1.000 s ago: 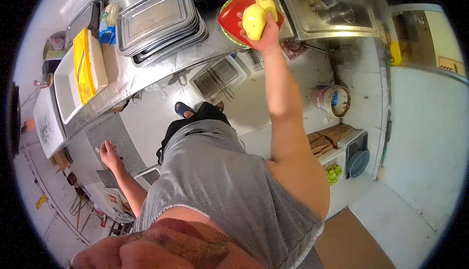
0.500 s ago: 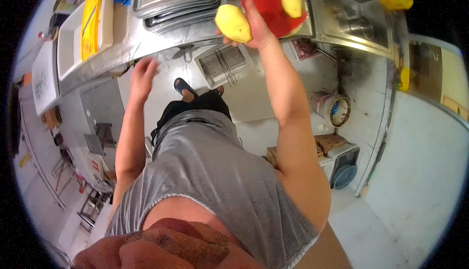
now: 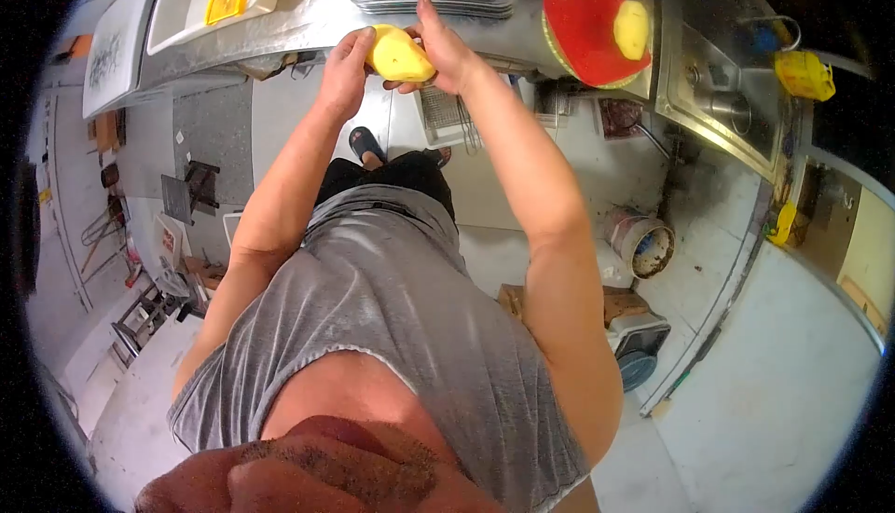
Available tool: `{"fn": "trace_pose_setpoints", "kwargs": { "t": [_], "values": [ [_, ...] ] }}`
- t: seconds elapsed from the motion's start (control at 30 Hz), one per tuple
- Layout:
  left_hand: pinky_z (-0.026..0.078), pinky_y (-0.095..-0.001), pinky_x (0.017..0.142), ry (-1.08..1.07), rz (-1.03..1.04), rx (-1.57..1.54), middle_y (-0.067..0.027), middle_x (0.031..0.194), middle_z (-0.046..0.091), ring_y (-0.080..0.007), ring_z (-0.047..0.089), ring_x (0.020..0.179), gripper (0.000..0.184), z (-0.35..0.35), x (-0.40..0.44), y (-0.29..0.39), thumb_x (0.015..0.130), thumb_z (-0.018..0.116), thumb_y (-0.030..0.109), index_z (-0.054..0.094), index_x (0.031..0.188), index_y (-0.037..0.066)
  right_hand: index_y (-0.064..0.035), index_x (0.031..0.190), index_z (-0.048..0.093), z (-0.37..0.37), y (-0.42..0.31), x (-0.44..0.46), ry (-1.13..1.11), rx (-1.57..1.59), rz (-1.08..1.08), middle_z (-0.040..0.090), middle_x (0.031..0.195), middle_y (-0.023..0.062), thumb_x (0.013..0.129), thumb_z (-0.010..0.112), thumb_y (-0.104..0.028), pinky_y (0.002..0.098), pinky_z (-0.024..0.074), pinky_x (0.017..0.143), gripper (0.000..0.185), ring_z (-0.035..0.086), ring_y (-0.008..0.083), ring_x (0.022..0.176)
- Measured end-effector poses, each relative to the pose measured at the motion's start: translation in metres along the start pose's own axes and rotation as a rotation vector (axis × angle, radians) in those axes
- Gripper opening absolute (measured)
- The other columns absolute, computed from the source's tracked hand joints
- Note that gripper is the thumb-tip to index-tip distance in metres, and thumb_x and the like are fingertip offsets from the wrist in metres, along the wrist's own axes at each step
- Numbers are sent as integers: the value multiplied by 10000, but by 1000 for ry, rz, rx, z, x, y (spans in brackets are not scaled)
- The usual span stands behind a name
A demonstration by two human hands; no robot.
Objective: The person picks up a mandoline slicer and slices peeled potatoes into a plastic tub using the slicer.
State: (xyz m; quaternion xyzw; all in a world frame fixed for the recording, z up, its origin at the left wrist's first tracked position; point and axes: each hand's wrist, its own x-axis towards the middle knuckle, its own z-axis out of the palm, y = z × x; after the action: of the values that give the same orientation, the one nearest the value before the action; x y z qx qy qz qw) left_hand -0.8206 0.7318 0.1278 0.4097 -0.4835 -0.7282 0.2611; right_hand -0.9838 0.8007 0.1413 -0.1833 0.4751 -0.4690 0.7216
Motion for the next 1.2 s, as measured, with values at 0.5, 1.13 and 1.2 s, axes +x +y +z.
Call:
{"fn": "trace_pose_setpoints", "kwargs": {
  "t": [0.5,1.13,1.2],
  "values": [
    [505,-394,867,24,-143,-526,-86,1194,618,-210,610,1037,508,-159,-28,22,1061,334,481,533,1278,67,-23,1295,572,170,34,55,287,-574,-382,641,1159,99,1041,425,-446,307,591,666,516,649,203,982],
    [546,-286,907,-138,-53,-502,-103,1243,620,-168,640,1064,395,-370,-17,83,1048,477,164,488,1406,-1,-36,1359,509,309,20,186,148,-338,-246,670,1103,132,945,657,-245,322,575,637,487,700,244,799],
    [546,-289,916,-143,-69,-500,-109,1232,625,-171,646,1056,395,-372,-5,88,1049,473,161,486,1407,-5,-43,1347,528,303,9,199,171,-415,-235,668,1094,121,920,687,-238,316,572,641,496,695,228,812]
  ]
}}
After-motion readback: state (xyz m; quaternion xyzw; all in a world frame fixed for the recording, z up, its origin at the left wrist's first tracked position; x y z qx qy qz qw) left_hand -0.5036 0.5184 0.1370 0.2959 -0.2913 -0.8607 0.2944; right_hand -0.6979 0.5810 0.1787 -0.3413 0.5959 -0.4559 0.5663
